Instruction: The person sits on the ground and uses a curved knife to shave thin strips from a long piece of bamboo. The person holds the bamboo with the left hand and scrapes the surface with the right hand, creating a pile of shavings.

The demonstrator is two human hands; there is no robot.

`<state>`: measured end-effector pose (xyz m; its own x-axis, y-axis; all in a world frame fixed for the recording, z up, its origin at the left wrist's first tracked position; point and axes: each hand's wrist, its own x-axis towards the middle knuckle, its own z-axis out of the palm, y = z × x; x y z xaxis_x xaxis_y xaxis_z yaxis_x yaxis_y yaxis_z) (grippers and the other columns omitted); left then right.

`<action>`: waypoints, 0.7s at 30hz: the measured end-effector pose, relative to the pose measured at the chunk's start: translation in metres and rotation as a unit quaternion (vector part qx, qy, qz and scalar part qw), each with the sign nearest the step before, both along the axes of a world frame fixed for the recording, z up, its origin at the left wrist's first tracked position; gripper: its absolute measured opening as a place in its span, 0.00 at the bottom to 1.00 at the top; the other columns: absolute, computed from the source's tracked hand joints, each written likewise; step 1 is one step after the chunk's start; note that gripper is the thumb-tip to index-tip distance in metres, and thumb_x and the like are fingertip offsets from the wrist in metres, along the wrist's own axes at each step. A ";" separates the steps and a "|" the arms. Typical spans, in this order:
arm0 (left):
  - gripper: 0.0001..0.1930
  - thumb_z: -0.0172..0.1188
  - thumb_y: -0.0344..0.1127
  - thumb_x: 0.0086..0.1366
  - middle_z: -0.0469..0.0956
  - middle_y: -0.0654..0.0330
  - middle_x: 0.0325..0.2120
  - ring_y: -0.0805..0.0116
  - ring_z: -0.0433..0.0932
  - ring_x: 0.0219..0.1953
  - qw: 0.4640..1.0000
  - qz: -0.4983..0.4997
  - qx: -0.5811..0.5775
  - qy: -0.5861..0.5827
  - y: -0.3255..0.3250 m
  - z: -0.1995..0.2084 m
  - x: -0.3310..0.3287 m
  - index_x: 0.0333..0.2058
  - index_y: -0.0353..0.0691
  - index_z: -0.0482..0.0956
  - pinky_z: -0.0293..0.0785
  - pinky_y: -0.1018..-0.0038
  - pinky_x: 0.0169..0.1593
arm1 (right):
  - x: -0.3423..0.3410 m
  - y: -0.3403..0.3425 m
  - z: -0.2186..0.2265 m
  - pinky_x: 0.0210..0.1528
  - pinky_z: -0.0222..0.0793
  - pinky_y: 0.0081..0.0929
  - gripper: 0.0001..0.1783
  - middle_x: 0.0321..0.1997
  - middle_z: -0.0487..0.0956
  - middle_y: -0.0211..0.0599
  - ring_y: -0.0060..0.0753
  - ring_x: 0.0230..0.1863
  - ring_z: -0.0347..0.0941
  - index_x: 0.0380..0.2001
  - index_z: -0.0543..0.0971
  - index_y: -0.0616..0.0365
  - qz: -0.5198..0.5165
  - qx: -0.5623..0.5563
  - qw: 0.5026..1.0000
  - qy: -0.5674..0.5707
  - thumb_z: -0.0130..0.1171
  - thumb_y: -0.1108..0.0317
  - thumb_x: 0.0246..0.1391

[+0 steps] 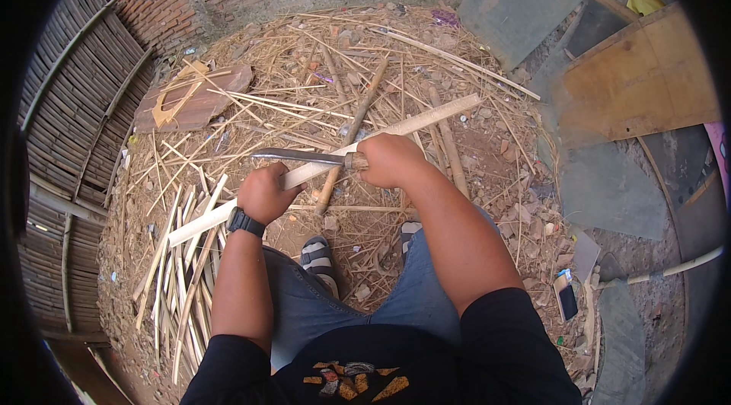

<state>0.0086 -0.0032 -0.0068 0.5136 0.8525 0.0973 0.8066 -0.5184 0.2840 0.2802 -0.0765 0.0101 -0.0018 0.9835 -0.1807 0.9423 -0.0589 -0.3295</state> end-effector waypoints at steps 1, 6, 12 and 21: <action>0.22 0.76 0.55 0.57 0.86 0.51 0.29 0.47 0.86 0.35 1.000 0.000 0.004 -0.001 0.000 0.000 0.000 0.34 0.42 0.85 0.82 0.54 0.40 | -0.001 0.000 0.005 0.55 0.78 0.47 0.24 0.47 0.86 0.47 0.52 0.52 0.83 0.52 0.85 0.49 -0.005 -0.002 1.000 -0.013 0.73 0.54 0.52; 0.21 0.76 0.54 0.57 0.86 0.51 0.28 0.46 0.86 0.35 0.999 0.006 0.028 -0.016 0.002 -0.002 -0.001 0.34 0.42 0.84 0.82 0.54 0.40 | 0.009 -0.004 0.023 0.54 0.79 0.45 0.22 0.48 0.87 0.46 0.51 0.52 0.84 0.50 0.86 0.51 -0.074 0.018 0.996 -0.049 0.72 0.56 0.53; 0.19 0.76 0.51 0.58 0.86 0.50 0.28 0.46 0.86 0.35 0.997 0.052 0.023 -0.059 0.003 0.004 -0.011 0.34 0.42 0.85 0.81 0.54 0.40 | 0.006 -0.016 0.039 0.52 0.79 0.47 0.22 0.45 0.87 0.47 0.53 0.49 0.84 0.44 0.86 0.53 -0.050 0.027 0.998 -0.042 0.73 0.52 0.51; 0.17 0.73 0.50 0.58 0.85 0.49 0.28 0.44 0.85 0.35 0.993 0.066 0.037 -0.094 0.004 0.010 -0.014 0.33 0.42 0.83 0.81 0.52 0.40 | 0.017 -0.015 0.039 0.49 0.79 0.50 0.22 0.40 0.87 0.48 0.54 0.46 0.84 0.43 0.86 0.53 -0.144 0.098 0.984 -0.029 0.72 0.49 0.52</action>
